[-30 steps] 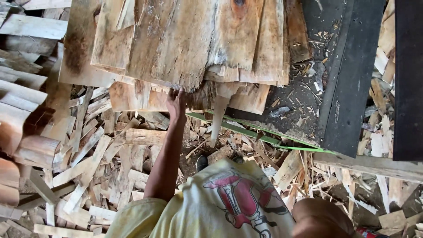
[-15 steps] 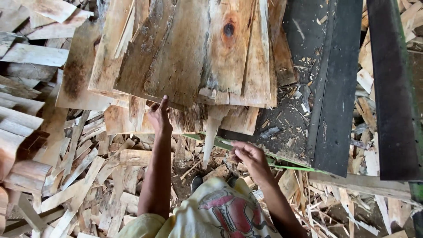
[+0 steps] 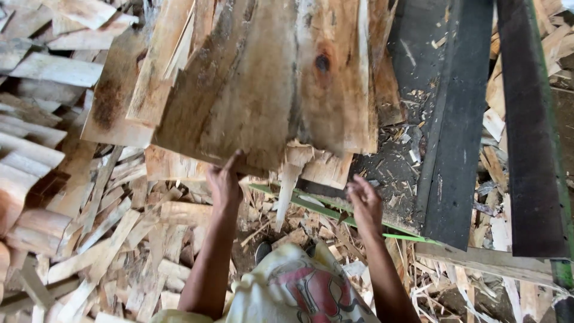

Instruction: Trimming the edges of thin wood planks using a mechanical shear.

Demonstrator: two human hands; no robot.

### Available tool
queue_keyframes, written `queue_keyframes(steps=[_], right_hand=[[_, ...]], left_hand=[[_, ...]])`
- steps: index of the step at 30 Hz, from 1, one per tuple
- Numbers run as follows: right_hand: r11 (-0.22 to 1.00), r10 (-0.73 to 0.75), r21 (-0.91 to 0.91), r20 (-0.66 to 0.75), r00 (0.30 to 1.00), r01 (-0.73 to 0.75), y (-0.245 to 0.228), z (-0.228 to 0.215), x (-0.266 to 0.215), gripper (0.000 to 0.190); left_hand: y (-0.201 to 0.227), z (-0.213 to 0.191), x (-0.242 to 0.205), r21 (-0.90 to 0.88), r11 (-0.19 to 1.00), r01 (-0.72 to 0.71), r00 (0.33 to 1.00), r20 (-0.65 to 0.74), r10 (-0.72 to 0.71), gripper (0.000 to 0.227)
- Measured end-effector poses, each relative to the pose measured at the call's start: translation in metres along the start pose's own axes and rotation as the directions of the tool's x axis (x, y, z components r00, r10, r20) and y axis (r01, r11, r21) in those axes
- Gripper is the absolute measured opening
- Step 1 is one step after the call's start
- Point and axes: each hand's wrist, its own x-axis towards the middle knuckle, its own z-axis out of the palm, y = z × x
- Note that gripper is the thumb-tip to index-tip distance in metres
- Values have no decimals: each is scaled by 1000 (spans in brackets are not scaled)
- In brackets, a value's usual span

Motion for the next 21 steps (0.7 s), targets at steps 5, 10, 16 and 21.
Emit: queue_keyframes(steps=[5, 10, 16, 21], right_hand=[[963, -258, -108, -105, 960, 247, 58, 9, 52, 49], [946, -275, -169, 33, 961, 276, 85, 20, 95, 63], [987, 69, -147, 4, 998, -67, 4, 52, 55, 64], [992, -86, 85, -67, 994, 92, 17, 47, 77, 70]], left_hand=[[-104, -85, -35, -23, 979, 205, 978, 42, -204, 25], [-179, -146, -31, -40, 890, 454, 889, 87, -449, 21], [-134, -141, -49, 365, 805, 468, 840, 98, -533, 22], [-132, -136, -49, 29, 885, 464, 844, 289, -452, 18]])
